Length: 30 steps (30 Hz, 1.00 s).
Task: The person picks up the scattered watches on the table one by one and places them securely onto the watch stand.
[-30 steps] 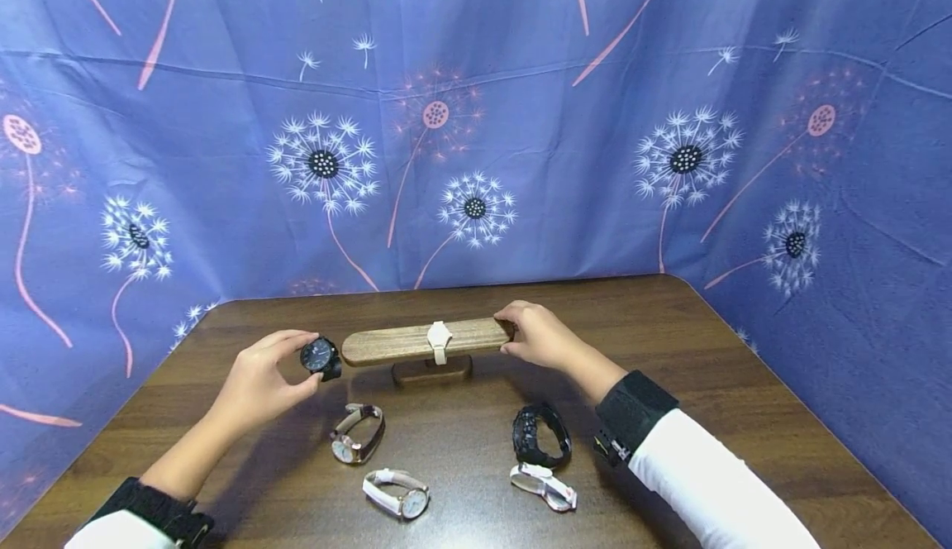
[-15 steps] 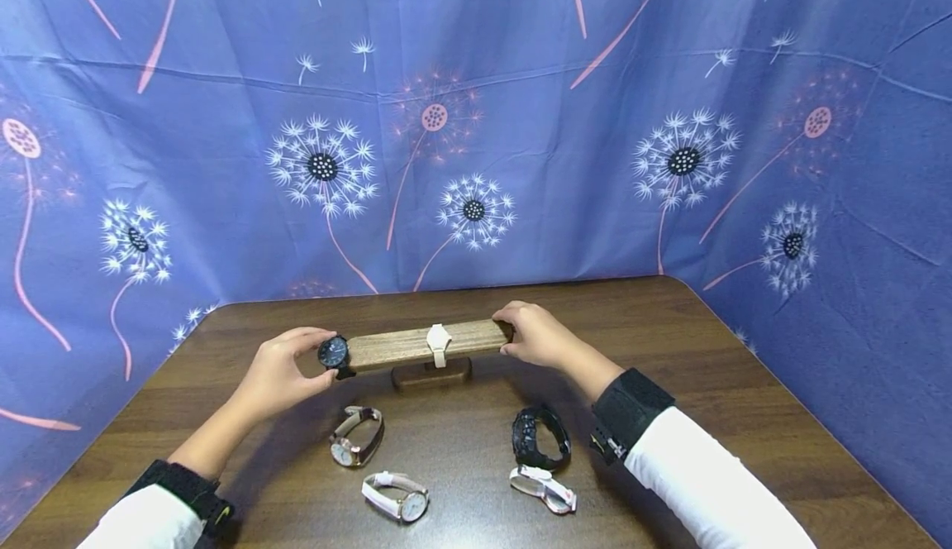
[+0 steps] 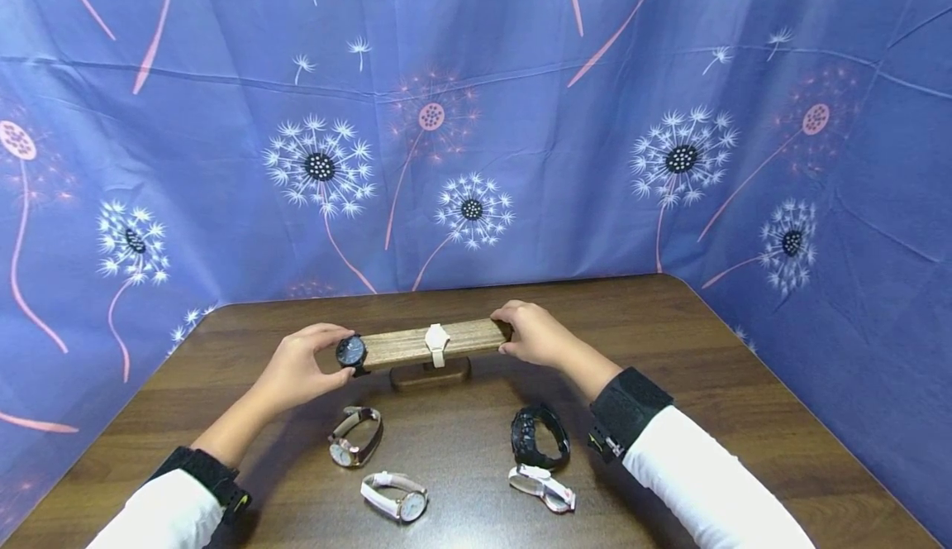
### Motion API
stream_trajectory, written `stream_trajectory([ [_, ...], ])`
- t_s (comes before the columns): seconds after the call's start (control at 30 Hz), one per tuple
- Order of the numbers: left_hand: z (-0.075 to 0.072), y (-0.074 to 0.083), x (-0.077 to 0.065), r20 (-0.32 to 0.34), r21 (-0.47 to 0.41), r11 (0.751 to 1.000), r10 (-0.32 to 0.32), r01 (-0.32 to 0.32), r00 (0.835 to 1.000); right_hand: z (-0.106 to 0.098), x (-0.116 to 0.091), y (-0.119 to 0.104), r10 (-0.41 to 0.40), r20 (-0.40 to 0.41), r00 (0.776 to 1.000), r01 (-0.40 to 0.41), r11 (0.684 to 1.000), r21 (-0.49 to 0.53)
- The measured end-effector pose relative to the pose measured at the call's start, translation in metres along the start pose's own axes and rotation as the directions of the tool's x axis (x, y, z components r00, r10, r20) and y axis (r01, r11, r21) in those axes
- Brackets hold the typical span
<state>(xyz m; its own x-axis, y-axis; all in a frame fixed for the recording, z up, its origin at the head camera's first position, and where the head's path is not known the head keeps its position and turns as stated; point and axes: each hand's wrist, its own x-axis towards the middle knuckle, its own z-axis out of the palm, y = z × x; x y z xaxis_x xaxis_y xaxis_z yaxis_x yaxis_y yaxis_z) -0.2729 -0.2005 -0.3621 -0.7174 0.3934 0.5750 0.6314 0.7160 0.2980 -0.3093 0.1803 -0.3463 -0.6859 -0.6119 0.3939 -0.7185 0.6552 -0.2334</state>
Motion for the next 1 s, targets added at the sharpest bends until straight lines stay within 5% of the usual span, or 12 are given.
stream_trajectory([
  [0.37,0.006,0.005,0.012,0.009,-0.003,0.996,0.085,-0.085,0.996,0.0,0.0,-0.001,-0.009,0.002,1.0,0.009,1.0,-0.012],
  [1.0,0.022,0.021,0.028,0.048,-0.024,0.992,0.129,-0.127,0.991,-0.004,0.003,-0.004,-0.002,0.037,0.999,0.005,0.998,-0.061],
])
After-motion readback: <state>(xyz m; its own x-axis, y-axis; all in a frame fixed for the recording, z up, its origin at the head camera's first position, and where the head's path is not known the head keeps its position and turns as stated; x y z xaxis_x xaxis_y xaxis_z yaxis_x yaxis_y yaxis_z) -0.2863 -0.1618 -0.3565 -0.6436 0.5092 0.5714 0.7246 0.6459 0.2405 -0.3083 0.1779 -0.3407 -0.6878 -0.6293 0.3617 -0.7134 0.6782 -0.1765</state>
